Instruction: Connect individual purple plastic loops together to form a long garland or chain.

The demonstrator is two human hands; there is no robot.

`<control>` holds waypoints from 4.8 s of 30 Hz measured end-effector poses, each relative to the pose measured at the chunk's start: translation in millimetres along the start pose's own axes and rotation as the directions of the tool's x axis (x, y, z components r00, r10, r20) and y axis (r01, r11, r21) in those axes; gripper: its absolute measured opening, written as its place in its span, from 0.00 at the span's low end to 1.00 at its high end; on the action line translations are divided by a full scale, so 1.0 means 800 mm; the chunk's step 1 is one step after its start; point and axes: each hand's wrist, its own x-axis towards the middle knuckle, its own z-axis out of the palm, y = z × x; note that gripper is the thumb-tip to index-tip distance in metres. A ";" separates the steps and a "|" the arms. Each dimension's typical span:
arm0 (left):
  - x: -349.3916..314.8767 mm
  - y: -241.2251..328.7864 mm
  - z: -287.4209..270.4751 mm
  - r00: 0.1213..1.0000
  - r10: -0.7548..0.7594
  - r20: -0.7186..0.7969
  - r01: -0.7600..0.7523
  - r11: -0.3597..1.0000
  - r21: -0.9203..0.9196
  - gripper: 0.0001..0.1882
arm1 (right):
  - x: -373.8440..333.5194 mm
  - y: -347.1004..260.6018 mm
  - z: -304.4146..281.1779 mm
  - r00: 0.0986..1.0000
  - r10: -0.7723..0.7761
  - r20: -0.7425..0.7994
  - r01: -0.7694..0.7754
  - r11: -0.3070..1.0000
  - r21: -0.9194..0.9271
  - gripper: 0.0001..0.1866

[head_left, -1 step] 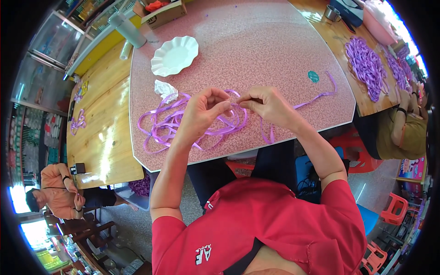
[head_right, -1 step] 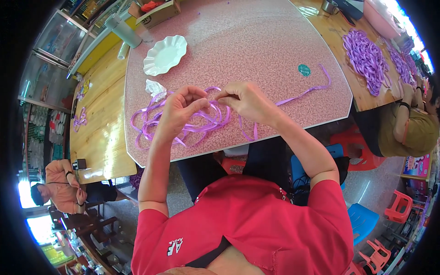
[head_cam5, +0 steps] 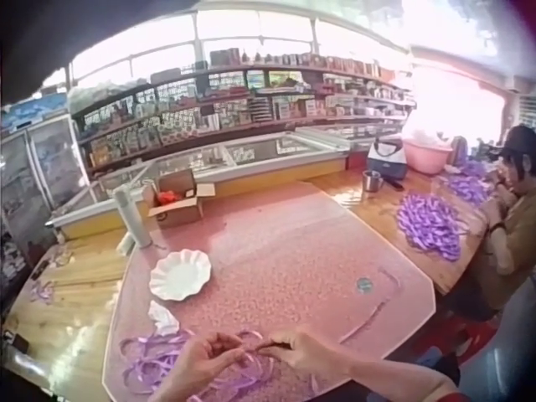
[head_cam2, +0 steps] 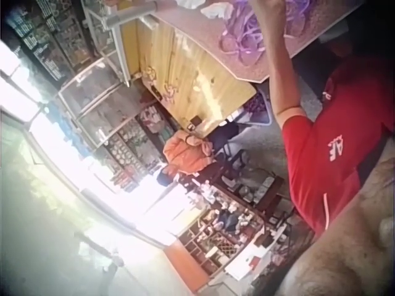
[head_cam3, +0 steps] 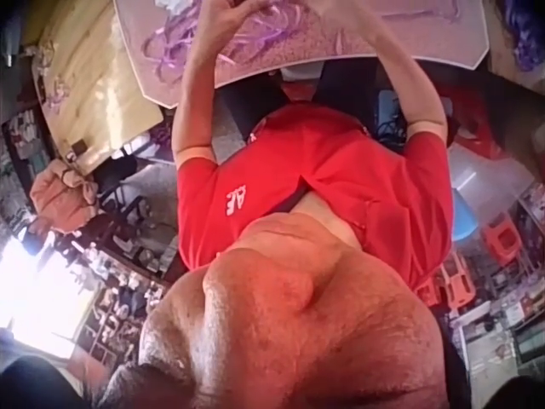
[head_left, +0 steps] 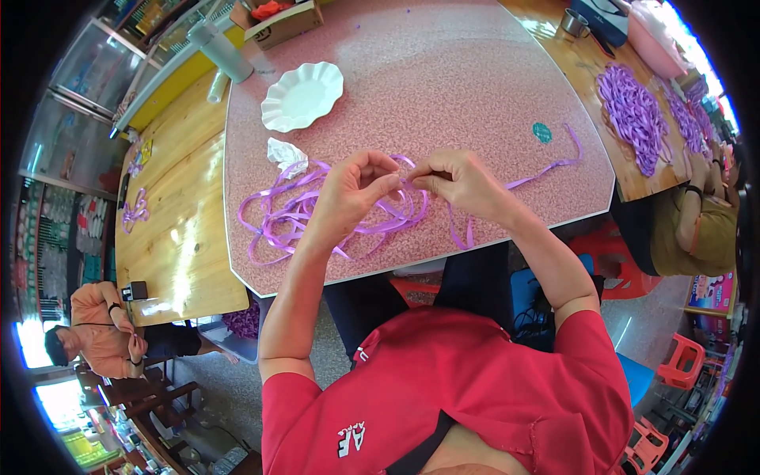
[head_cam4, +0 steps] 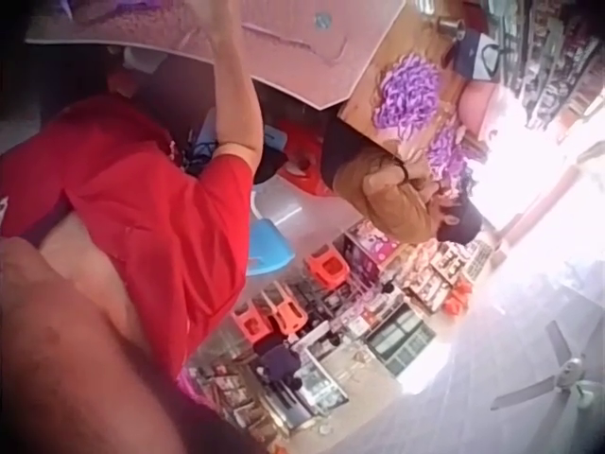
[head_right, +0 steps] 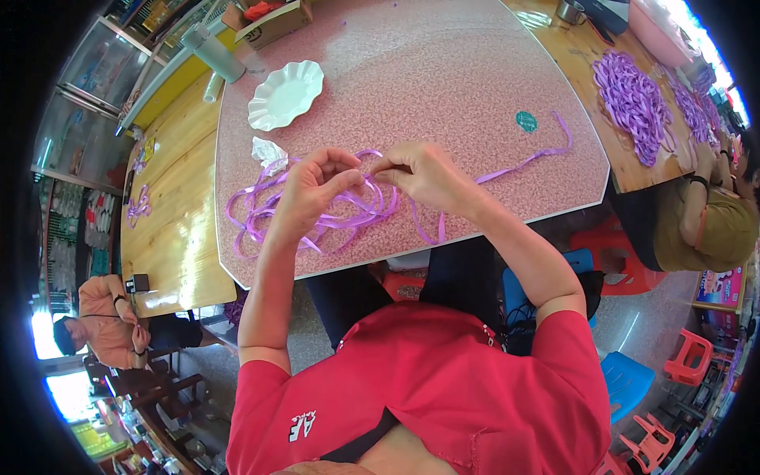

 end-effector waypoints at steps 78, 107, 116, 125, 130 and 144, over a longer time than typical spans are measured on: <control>-0.013 -0.014 0.093 0.960 0.228 -0.163 -0.238 0.970 -0.049 0.18 | -0.057 -0.031 -0.011 0.921 -0.277 -0.274 0.250 0.960 -0.129 0.05; -0.038 -0.023 0.077 0.986 0.149 -0.071 -0.164 0.818 -0.551 0.04 | -0.053 -0.018 -0.024 0.975 0.156 -0.158 -0.074 0.899 0.432 0.08; -0.026 -0.032 0.082 0.764 0.606 -0.220 -0.507 0.776 0.375 0.07 | -0.063 -0.009 0.006 0.982 0.089 -0.169 -0.010 0.908 0.418 0.09; -0.020 -0.012 0.075 0.617 0.768 0.173 -0.573 0.287 0.768 0.10 | -0.060 -0.014 -0.002 0.969 0.241 -0.056 -0.174 0.825 0.537 0.11; -0.023 -0.024 0.088 0.654 0.756 -0.024 -0.539 0.488 0.686 0.10 | -0.060 0.002 0.009 0.953 0.302 -0.013 -0.207 0.682 0.702 0.07; -0.029 -0.021 0.088 0.999 -0.037 0.006 0.028 0.631 -0.775 0.09 | -0.048 0.000 0.026 0.665 -0.623 -0.412 0.551 0.782 -0.292 0.12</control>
